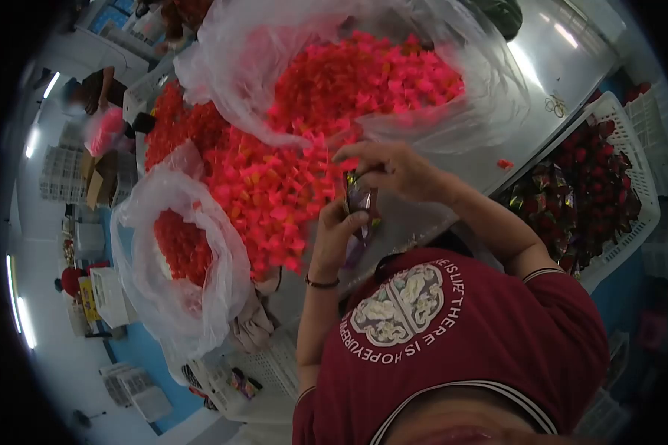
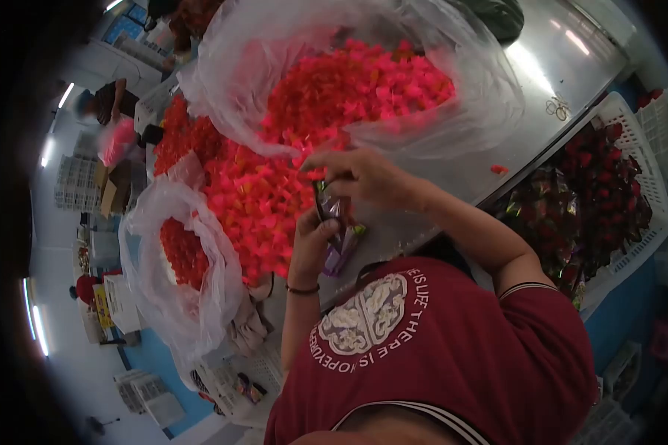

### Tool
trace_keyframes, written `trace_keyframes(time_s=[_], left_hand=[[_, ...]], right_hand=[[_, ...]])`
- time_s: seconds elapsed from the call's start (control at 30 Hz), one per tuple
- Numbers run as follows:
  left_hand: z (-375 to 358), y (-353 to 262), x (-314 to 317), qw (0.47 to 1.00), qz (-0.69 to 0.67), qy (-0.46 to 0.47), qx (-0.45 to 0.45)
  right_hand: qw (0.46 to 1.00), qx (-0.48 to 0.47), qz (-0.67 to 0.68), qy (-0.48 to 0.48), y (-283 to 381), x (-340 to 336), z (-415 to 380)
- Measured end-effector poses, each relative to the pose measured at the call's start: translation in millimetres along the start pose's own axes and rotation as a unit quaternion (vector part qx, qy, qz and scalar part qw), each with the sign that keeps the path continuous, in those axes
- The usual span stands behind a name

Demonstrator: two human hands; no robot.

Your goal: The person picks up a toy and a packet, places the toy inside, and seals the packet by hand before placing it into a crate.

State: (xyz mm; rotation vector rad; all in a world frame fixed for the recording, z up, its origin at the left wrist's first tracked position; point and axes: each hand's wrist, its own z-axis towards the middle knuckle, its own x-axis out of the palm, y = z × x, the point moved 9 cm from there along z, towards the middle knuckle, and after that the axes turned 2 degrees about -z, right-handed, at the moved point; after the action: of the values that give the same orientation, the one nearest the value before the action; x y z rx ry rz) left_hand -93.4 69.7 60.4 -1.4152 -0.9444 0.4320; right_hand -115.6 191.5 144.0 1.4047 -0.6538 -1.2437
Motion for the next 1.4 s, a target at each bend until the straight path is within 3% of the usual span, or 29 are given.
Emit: trace_keyframes(time_s=[0.07,0.13,0.17,0.27,0.43,0.57,0.73,0.87,0.93,1.0,1.13,1.2,1.3,1.4], left_hand=[[-6,-1,-2,1.000,-0.003,-0.020,-0.013],[1,-18,13,0.987,-0.148,0.039,0.041],[2,-18,14,0.987,-0.152,0.034,0.037],[2,-10,3,0.982,-0.184,-0.054,0.004],[3,-13,-1,0.994,-0.052,-0.089,0.033],[3,-11,0,0.993,-0.039,-0.102,0.036],[5,-23,-5,0.975,0.040,-0.173,0.131],[7,-24,-9,0.967,0.069,-0.193,0.149],[3,-30,-8,0.943,0.200,-0.209,0.167],[-1,-26,-12,0.948,0.147,-0.231,0.163],[-8,-26,-20,0.951,0.009,-0.258,0.168],[-11,-26,-26,0.943,0.024,-0.281,0.179],[-16,-34,-30,0.923,0.050,-0.321,0.208],[-20,-42,-28,0.908,0.065,-0.342,0.233]], right_hand=[[0.998,-0.017,0.056,0.004,-3,-1,-2],[0.995,-0.044,0.089,-0.006,-1,-8,0],[0.995,-0.073,0.054,-0.031,3,-12,-2],[0.993,-0.098,0.029,-0.060,7,-19,-4],[0.991,-0.108,0.020,-0.074,2,-18,-2],[0.993,-0.096,0.000,-0.064,-1,-14,-3],[0.997,-0.063,-0.011,-0.052,-10,-6,-2],[0.993,-0.088,-0.055,-0.057,-11,0,-1],[0.990,-0.097,-0.083,-0.061,-8,1,-2],[0.997,-0.058,-0.021,-0.035,-12,2,-1],[0.996,-0.075,-0.002,-0.051,-18,-3,3],[0.983,-0.122,0.052,-0.128,-5,-12,1],[0.975,-0.098,0.115,-0.163,-14,-20,6],[0.993,-0.017,0.031,-0.111,-21,2,1]])
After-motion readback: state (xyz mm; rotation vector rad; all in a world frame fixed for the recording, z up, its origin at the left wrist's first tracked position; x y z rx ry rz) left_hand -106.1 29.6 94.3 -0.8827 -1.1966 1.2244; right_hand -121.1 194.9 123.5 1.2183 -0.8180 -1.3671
